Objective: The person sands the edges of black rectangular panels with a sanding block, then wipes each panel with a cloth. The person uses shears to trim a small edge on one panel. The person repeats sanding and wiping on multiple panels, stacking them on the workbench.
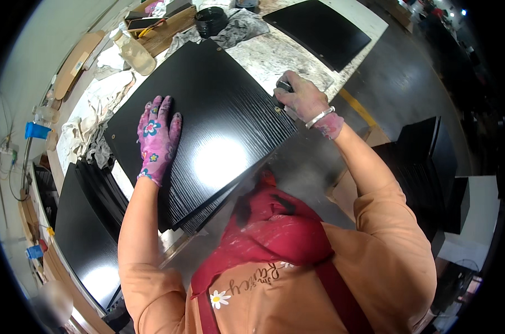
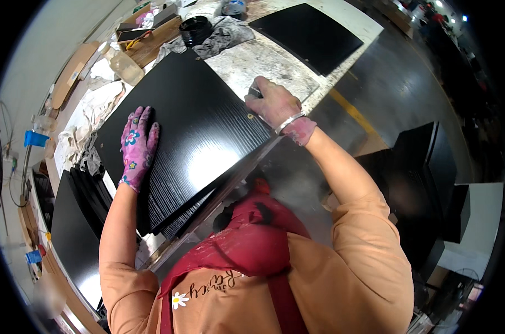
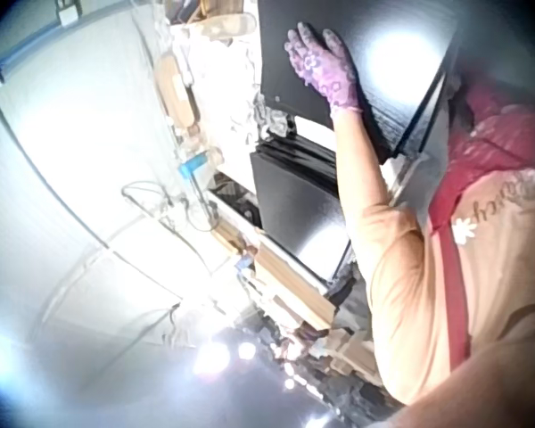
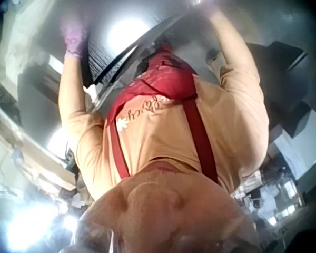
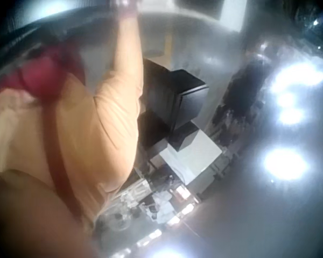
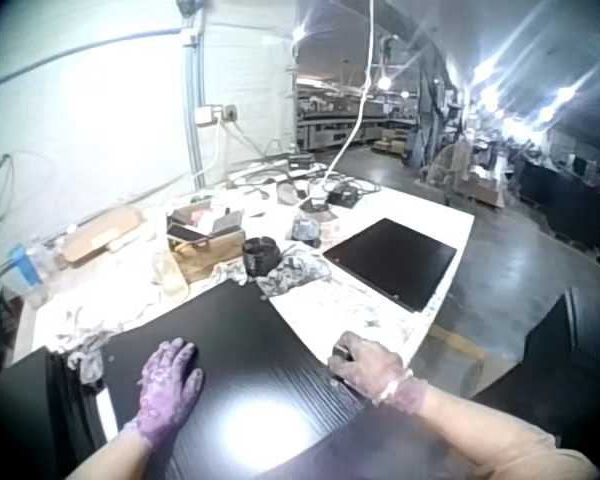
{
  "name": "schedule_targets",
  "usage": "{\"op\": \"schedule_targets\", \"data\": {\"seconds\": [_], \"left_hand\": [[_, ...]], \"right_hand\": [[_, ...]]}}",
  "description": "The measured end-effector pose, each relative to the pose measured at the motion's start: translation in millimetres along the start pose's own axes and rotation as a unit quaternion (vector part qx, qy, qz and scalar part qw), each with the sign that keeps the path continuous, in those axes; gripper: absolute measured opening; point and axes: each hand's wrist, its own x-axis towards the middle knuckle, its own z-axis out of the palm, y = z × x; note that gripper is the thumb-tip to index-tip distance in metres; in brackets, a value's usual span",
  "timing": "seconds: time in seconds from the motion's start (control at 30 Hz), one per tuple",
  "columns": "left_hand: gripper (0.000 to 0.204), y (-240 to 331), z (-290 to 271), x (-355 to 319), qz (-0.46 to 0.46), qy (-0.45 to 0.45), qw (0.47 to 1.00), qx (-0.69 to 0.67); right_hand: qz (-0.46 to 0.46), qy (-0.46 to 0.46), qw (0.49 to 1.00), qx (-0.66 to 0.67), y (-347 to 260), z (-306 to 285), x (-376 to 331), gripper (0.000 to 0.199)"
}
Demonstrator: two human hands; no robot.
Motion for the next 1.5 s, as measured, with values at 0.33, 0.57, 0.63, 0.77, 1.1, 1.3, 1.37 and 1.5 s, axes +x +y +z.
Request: {"op": "schedule_targets", "data": {"seconds": [0.33,0.57,0.63,0.77,1.1,1.3,1.37,1.5], "left_hand": [[0.053,-28,14,-6,0.033,0.017,0.999,0.010],[0.063,-78,-8,-18,0.128,-0.075,0.989,0.028],[0.063,-76,-4,-22,0.101,-0.070,0.991,0.051],[0.065,-79,8,-22,0.087,-0.054,0.994,0.037],[0.064,-83,9,-31,0.068,-0.019,0.997,-0.012],[0.064,-81,7,-32,0.070,-0.016,0.997,-0.021],[0.064,-77,6,-29,0.079,-0.011,0.997,-0.008],[0.062,-76,1,-25,0.099,-0.029,0.994,0.023]], "right_hand": [[0.062,0.036,0.991,0.116,29,6,-113,0.036],[-0.357,-0.003,0.928,0.109,-67,81,-152,0.041],[-0.442,-0.053,0.888,0.116,-100,119,-155,0.047],[-0.436,-0.154,0.884,0.065,-141,168,-171,0.046],[-0.512,-0.077,0.855,0.015,-168,206,-181,0.028],[-0.502,-0.010,0.864,-0.043,-160,197,-182,0.021],[-0.475,0.011,0.877,-0.069,-146,185,-179,0.022],[-0.406,0.081,0.907,-0.081,-98,160,-167,0.026]]}}
